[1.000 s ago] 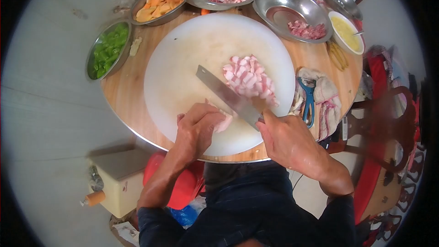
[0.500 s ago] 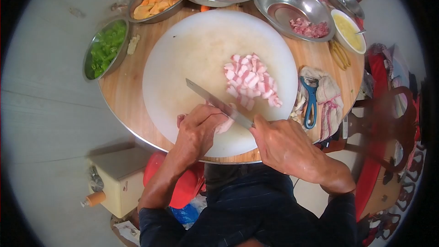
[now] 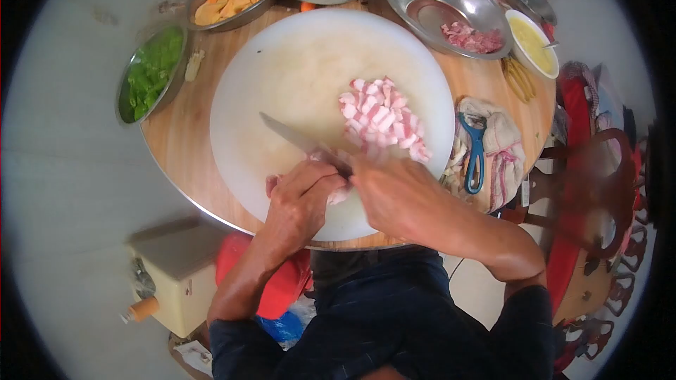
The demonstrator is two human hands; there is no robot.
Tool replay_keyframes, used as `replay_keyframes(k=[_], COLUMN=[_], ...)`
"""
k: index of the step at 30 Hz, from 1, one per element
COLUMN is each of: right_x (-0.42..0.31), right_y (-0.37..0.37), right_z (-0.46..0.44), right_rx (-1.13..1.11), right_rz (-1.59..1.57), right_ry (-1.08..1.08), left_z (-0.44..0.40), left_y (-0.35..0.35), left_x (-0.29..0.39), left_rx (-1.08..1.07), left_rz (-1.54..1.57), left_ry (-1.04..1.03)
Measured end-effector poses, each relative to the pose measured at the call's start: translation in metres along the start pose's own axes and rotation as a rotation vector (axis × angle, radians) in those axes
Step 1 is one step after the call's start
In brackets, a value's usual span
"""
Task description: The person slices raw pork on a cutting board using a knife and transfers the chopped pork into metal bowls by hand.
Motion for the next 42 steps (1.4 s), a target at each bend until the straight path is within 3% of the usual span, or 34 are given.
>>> replay_keyframes(k=[5, 7, 11, 13, 14, 16, 22, 29, 32, 37, 42], right_x=[-0.005, 0.0, -0.011, 0.009, 0.01, -0.008, -0.006, 0.008, 0.023, 0.002, -0.007], right_y=[0.007, 0.002, 0.02, 0.01, 0.008, 0.011, -0.003, 0.017, 0.03, 0.038, 0.028], right_z=[-0.003, 0.017, 0.065, 0.074, 0.072, 0.051, 0.0, 0.056, 0.068, 0.067, 0.058], right_rx=[0.099, -0.061, -0.115, -0.26, -0.258, -0.1, 0.062, -0.056, 0.026, 0.179, 0.126], right_rz=[-0.019, -0.026, -0.013, 0.107, 0.107, 0.085, 0.081, 0.128, 0.234, 0.029, 0.007], right_ry=[0.014, -0.042, -0.033, -0.256, -0.258, -0.034, -0.029, -0.087, -0.216, -0.044, -0.003], left_z=[0.001, 0.003, 0.009, 0.011, 0.011, 0.008, 0.007, 0.01, 0.008, 0.013, 0.011], left_y=[-0.002, 0.001, -0.002, -0.007, -0.007, -0.006, -0.001, -0.001, -0.001, 0.008, 0.003], left_x=[-0.002, -0.003, -0.007, -0.011, -0.01, -0.009, 0.0, -0.004, -0.003, -0.004, 0.001], left_rx=[-0.002, 0.046, 0.043, 0.024, 0.024, 0.019, -0.017, -0.022, -0.029, 0.12, -0.013], left_rz=[-0.042, -0.014, -0.049, -0.041, -0.04, 0.003, -0.093, -0.053, -0.004, 0.042, -0.024], left_ry=[0.035, 0.019, 0.058, 0.094, 0.092, 0.091, 0.048, 0.065, 0.076, 0.044, 0.062])
Point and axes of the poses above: each hand's wrist, its own z-axis away from the middle knuckle, its own y-axis out of the back of the hand, x = y × z, the point moved 10 cm from there along -z, towards the middle knuckle, and after that the axes turned 11 degrees about -z, right-handed, at the moved point
